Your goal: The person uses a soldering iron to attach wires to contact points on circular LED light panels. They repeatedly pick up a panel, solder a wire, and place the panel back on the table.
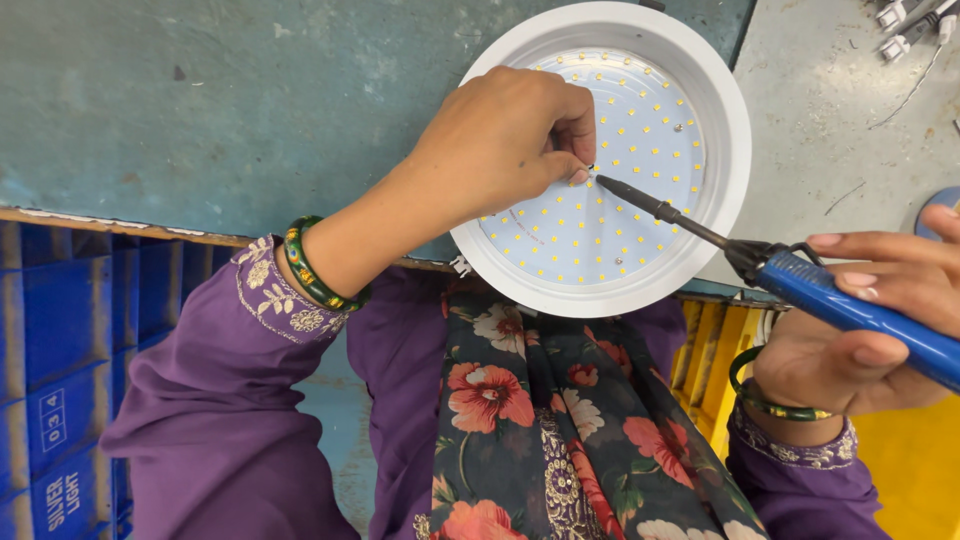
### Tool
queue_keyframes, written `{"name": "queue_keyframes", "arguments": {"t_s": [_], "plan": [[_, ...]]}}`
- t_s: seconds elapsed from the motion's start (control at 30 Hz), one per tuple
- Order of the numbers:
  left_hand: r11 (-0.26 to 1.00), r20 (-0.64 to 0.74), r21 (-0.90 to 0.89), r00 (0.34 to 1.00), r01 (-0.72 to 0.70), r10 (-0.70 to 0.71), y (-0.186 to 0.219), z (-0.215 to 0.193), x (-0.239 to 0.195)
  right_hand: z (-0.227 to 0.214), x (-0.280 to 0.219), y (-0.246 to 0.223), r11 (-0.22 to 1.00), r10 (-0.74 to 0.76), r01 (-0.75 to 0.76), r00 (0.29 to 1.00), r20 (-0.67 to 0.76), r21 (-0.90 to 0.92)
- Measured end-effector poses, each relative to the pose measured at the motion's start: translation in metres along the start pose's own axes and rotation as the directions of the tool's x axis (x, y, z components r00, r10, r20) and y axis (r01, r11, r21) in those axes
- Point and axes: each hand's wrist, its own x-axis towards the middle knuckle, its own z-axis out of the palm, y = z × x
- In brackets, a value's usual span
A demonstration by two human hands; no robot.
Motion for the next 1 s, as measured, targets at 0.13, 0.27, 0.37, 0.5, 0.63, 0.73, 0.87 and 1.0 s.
{"name": "queue_keyframes", "arguments": {"t_s": [0.13,0.27,0.37,0.5,0.63,0.73,0.87,1.0], "plan": [[1.0,0.018,0.019,1.0,0.023,-0.023,0.001,0.0,0.003,0.003,0.0,0.001,1.0,0.008,-0.008,0.999,-0.033,0.014],[0.999,0.025,0.033,0.999,0.026,-0.027,0.002,0.001,0.005,0.002,0.0,0.001,1.0,0.021,-0.021,1.0,-0.01,0.014],[0.999,0.013,0.043,1.0,0.003,-0.004,0.002,0.001,0.005,0.004,0.0,0.0,1.0,0.018,-0.018,1.0,0.0,0.009],[0.997,0.019,0.081,1.0,-0.008,0.006,0.004,0.002,0.007,0.003,0.002,0.001,1.0,-0.002,0.002,1.0,-0.003,0.005],[0.994,0.029,0.113,1.0,0.002,-0.005,0.007,0.006,0.012,0.001,0.003,0.001,1.0,-0.008,0.008,1.0,0.016,-0.004],[0.991,0.043,0.135,0.999,0.01,-0.016,0.007,0.007,0.014,0.001,0.002,0.001,1.0,-0.001,0.001,1.0,0.006,0.002],[0.987,0.057,0.159,0.998,0.009,-0.019,0.007,0.008,0.015,0.0,0.002,-0.001,1.0,0.011,-0.011,1.0,0.029,-0.006],[0.981,0.079,0.192,0.997,-0.008,-0.007,0.007,0.008,0.016,-0.001,0.003,0.0,1.0,0.005,-0.005,0.999,0.046,-0.009]]}}
